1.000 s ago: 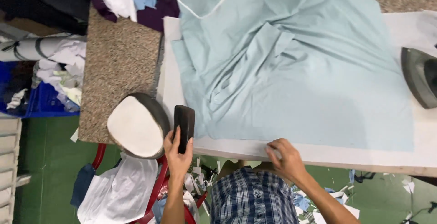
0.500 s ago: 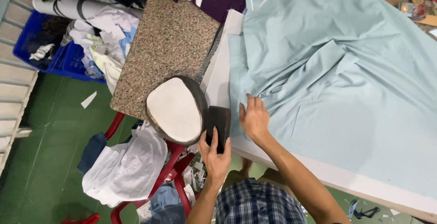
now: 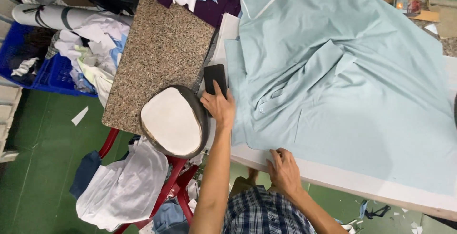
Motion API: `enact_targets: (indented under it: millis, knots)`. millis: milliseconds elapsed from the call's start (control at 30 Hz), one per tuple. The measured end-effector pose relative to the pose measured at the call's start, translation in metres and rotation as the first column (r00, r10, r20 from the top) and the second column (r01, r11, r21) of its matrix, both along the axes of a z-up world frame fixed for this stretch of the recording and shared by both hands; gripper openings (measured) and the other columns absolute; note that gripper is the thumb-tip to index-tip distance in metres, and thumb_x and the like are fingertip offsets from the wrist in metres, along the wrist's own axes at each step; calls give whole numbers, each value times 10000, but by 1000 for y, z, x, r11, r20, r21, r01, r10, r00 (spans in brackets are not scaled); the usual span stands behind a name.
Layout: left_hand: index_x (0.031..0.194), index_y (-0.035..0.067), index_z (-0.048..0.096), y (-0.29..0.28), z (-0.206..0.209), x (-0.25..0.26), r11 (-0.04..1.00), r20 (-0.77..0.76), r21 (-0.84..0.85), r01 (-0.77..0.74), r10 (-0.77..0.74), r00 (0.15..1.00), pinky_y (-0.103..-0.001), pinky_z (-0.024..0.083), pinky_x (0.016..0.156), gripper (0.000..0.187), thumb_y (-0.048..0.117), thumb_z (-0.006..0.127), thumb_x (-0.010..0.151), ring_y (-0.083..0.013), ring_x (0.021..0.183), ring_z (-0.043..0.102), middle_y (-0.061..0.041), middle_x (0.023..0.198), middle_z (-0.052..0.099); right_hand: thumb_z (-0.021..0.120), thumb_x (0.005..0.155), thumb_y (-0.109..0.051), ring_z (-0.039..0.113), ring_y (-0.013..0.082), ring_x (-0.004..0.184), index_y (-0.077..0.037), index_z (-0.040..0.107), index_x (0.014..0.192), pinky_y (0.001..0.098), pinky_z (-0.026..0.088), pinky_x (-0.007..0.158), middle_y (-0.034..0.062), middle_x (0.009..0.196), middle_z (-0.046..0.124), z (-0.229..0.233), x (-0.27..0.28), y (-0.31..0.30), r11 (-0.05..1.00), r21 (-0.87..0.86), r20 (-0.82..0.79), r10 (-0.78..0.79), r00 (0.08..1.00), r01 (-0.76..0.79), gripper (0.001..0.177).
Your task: The person irons a light blue shirt on a white ironing board, repeatedly smoothing the fabric with a steam iron and adjusting the shirt's position. The person also uses a small black rectangular object to press down on the fabric while ironing.
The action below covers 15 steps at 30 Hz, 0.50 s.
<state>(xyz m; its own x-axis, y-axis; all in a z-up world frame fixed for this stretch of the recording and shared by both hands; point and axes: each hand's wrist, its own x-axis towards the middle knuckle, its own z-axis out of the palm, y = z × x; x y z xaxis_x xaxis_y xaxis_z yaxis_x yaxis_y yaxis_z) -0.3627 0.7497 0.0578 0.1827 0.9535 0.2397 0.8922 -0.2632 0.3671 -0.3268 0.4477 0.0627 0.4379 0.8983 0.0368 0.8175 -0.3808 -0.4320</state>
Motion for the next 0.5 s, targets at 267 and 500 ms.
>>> enact_targets:
  millis: [267, 500]
  knots:
    - [1389, 45, 612, -33, 61, -125, 941, 153, 336, 27, -83, 985, -597, 354, 1158, 529, 382, 696, 990, -435, 1379, 357, -264, 1492, 330, 665, 928, -224, 618, 363, 953, -11, 573, 1278, 438, 608, 626, 241, 1164, 592, -2, 17, -61, 988, -5, -61, -157, 986, 157, 420]
    - [1470, 57, 362, -57, 87, -194, 555, 513, -815, -167, 825, 238, -532, 526, 1056, 847, 389, 748, 793, -328, 1364, 529, -161, 1495, 513, 663, 935, -217, 663, 277, 825, -39, 630, 1198, 359, 640, 651, 211, 1105, 653, -26, 22, -103, 981, 5, -77, -194, 978, 195, 319]
